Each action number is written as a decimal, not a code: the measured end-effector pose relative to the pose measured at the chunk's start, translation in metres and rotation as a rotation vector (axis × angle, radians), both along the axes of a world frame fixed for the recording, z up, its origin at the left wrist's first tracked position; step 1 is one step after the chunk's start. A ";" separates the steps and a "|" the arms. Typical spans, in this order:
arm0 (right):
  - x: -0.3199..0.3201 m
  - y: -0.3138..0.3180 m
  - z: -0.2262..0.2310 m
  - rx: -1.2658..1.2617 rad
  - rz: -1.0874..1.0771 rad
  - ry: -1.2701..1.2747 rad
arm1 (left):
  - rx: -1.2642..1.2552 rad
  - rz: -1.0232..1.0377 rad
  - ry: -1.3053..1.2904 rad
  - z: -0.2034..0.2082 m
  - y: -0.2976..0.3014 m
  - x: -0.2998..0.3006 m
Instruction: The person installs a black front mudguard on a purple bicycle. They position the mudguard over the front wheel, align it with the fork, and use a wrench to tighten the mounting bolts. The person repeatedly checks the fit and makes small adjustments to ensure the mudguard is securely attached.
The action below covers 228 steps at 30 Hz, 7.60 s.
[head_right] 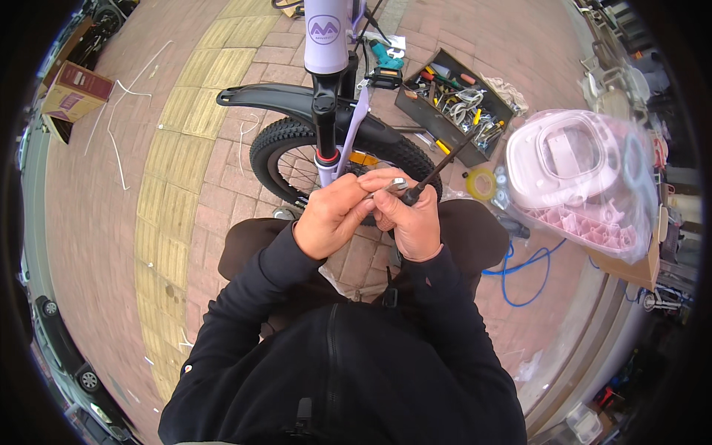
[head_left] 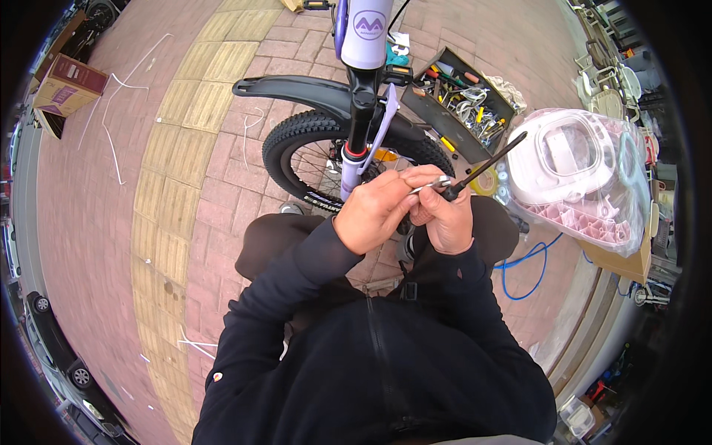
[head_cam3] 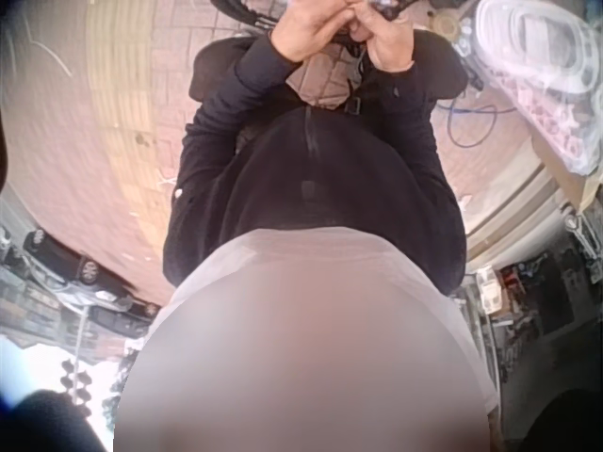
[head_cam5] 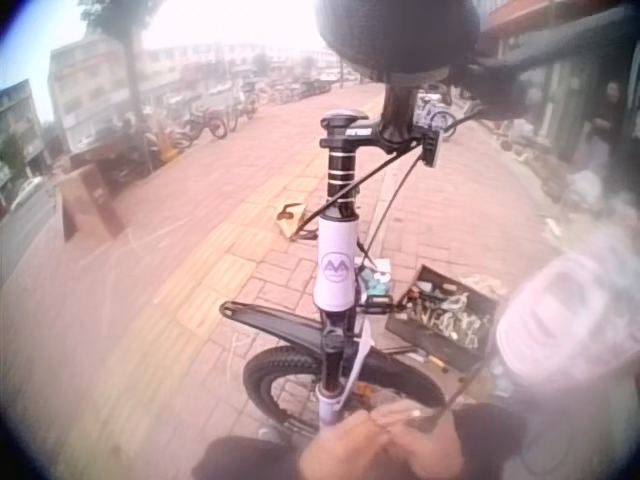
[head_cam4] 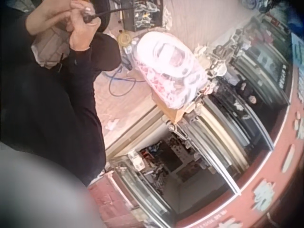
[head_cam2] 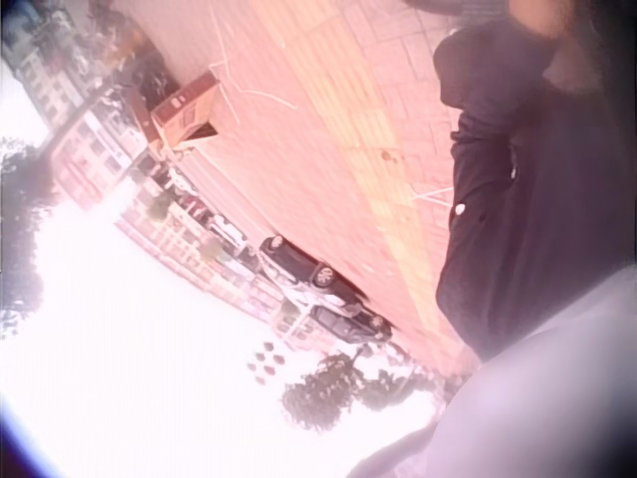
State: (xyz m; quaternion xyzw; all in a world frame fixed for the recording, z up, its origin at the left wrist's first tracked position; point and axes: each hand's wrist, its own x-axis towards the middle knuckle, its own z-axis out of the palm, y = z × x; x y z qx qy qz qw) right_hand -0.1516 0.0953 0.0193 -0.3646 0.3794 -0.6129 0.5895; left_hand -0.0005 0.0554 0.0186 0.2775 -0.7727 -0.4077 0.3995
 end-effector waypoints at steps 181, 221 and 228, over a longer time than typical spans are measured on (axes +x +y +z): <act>-0.079 -0.057 -0.106 0.443 -0.185 0.336 | 0.056 0.001 -0.688 -0.102 -0.191 0.131; 0.005 0.064 -0.046 0.046 -0.071 0.998 | 1.248 0.155 0.079 -0.109 -0.242 0.101; 0.000 0.069 -0.045 -0.005 -0.044 1.044 | 0.955 0.000 -0.493 -0.070 -0.269 0.058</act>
